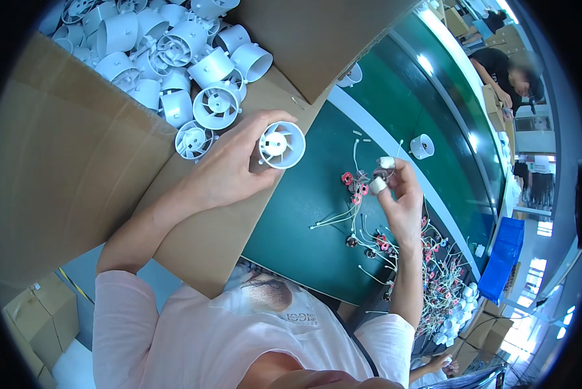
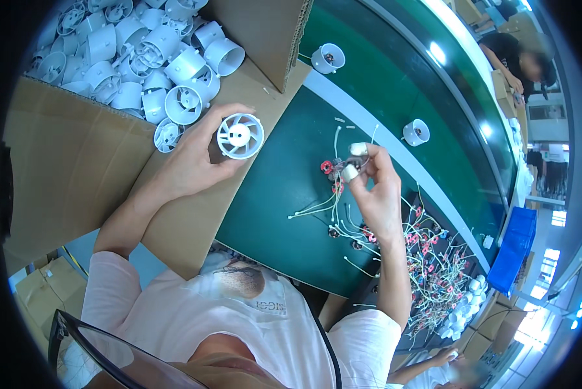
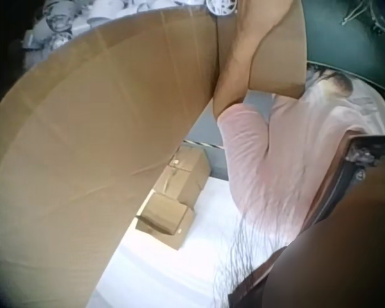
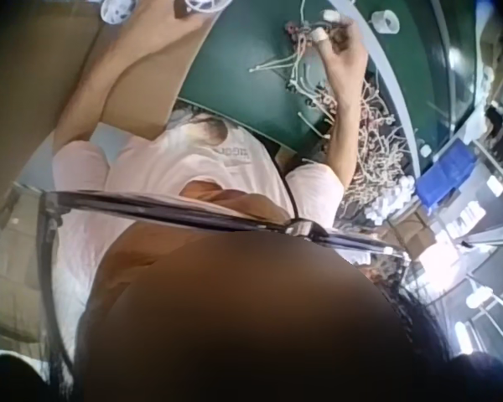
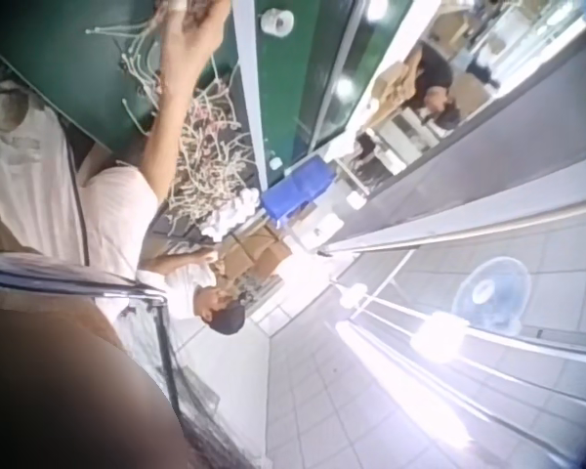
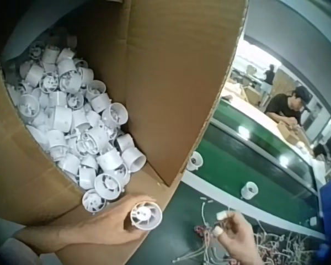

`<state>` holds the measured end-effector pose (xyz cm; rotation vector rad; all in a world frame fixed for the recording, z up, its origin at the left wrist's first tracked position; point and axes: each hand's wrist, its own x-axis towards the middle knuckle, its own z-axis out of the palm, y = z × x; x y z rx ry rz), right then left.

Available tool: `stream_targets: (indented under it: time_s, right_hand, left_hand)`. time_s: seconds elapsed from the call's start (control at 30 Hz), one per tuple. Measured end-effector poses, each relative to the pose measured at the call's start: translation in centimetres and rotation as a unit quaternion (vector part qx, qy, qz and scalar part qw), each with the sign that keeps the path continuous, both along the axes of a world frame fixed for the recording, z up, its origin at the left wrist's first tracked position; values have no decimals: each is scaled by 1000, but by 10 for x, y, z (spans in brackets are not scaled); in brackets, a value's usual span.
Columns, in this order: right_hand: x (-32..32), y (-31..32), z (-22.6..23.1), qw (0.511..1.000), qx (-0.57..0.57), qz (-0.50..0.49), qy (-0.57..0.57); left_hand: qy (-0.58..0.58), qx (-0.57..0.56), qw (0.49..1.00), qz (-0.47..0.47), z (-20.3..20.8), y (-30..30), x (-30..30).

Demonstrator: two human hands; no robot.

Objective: Assembling electrical socket and wire components into plastic light fixture housings at a manufacturing station.

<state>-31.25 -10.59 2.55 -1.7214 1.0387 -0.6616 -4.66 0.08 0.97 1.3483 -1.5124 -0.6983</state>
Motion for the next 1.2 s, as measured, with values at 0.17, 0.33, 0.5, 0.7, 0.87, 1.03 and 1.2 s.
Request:
stream_targets:
  time_s: [0.17,0.33,0.5,0.7,0.87,1.03,1.2]
  right_hand:
    - [13,13,11,963,-168,39,206]
    - [15,23,17,946,-239,19,216]
    - [10,34,27,911,-308,42,273]
    - [0,28,28,935,-296,41,193]
    - [1,21,19,985,-127,-27,112]
    - [1,20,24,963,-225,-35,147]
    - [-12,-3,0,983,-72,-10,170]
  left_hand:
    - [35,3,999,-13,-4,1,2]
    - [44,-12,999,-8,-11,0,4]
    - [75,-11,996,-41,-10,0,7]
    - [236,89,960,-119,-9,1,8]
    - [248,123,953,-127,-9,1,9]
    - [240,120,954,-135,-9,1,11]
    - [273,131,941,-149,-11,1,13]
